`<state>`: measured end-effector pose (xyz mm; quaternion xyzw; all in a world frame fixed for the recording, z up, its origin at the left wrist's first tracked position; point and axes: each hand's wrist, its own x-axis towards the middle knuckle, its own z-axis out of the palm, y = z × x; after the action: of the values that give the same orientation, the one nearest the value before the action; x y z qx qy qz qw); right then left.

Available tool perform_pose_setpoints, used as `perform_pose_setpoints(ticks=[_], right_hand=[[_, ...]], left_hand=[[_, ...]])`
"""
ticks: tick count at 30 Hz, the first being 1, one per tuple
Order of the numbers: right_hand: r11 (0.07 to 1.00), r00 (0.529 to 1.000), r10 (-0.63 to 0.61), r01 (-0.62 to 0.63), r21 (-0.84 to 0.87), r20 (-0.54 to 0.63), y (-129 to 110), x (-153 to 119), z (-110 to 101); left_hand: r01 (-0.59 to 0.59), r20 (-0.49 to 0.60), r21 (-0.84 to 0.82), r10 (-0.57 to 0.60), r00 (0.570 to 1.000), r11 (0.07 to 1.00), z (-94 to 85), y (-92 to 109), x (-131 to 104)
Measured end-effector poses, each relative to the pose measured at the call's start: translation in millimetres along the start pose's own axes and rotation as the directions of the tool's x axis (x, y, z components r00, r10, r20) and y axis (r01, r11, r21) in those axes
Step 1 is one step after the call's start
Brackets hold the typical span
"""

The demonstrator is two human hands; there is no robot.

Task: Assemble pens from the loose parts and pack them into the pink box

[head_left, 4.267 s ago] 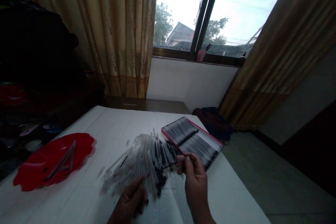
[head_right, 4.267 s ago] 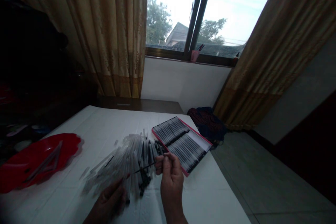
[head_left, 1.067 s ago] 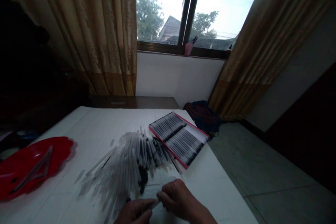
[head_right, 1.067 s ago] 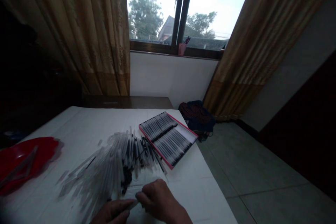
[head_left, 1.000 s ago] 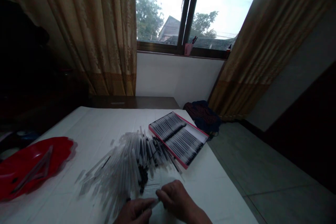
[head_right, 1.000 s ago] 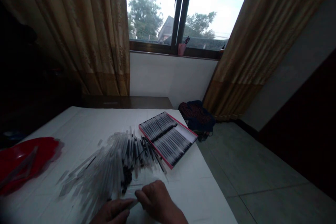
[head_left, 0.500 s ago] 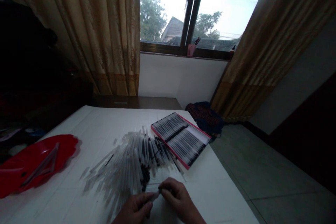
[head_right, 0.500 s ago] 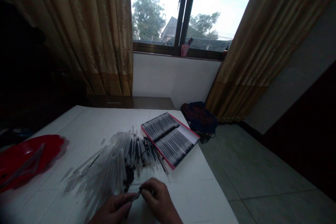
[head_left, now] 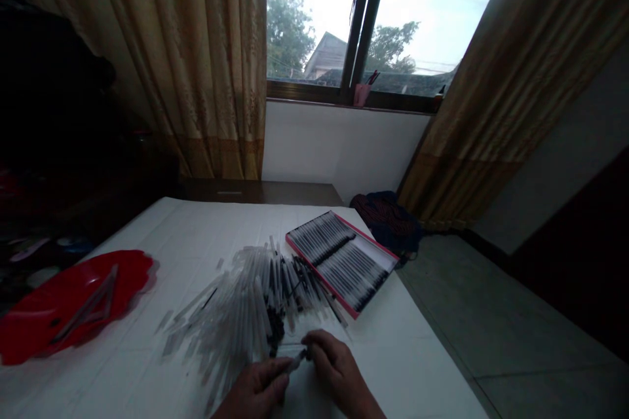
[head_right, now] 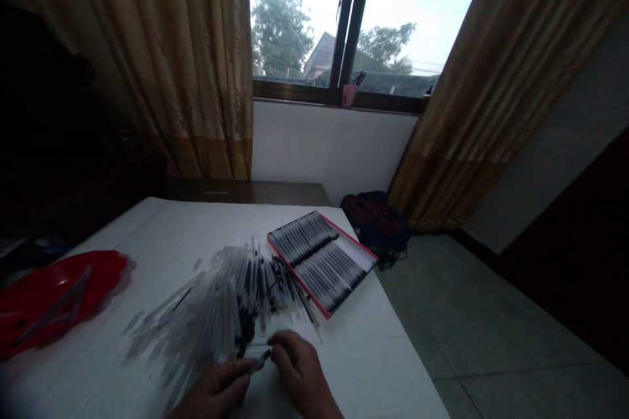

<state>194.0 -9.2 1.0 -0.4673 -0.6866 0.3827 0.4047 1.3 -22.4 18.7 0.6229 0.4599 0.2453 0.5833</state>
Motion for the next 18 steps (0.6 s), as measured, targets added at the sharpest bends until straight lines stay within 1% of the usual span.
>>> perform_pose_setpoints(ticks=[2,5,9,13,15,18], right_hand=[[0.997,1.000,-0.003,0.003,0.075,0.010,-2,-1,-4],[0.996,0.999,-0.014,0.011,0.088,0.030,-5,0,-7],[0.999,0.999,0.038,-0.038,-0.023,0.002,-6,1,-1],[0.989,0.997,0.069,-0.074,-0.128,-0.043,-3,2,5],[0.993,0.997,0.060,-0.065,-0.096,-0.055,-2,1,4],[0.999,0.999,0.031,-0.030,0.040,-0.036,-1,0,-1]], left_hand=[[-0.003,0.011,-0.023,0.003,1.000,1.000,0.1,0,1],[-0.015,0.019,-0.014,0.015,1.000,1.000,0.6,1,1],[-0.023,0.016,0.000,0.023,1.000,1.000,1.4,3,0],[-0.016,-0.015,-0.010,0.016,1.000,1.000,2.6,6,-1],[0.003,-0.024,-0.017,-0.003,1.000,1.000,3.0,7,-1],[0.022,-0.030,-0.028,-0.023,0.999,0.999,2.9,6,-1]])
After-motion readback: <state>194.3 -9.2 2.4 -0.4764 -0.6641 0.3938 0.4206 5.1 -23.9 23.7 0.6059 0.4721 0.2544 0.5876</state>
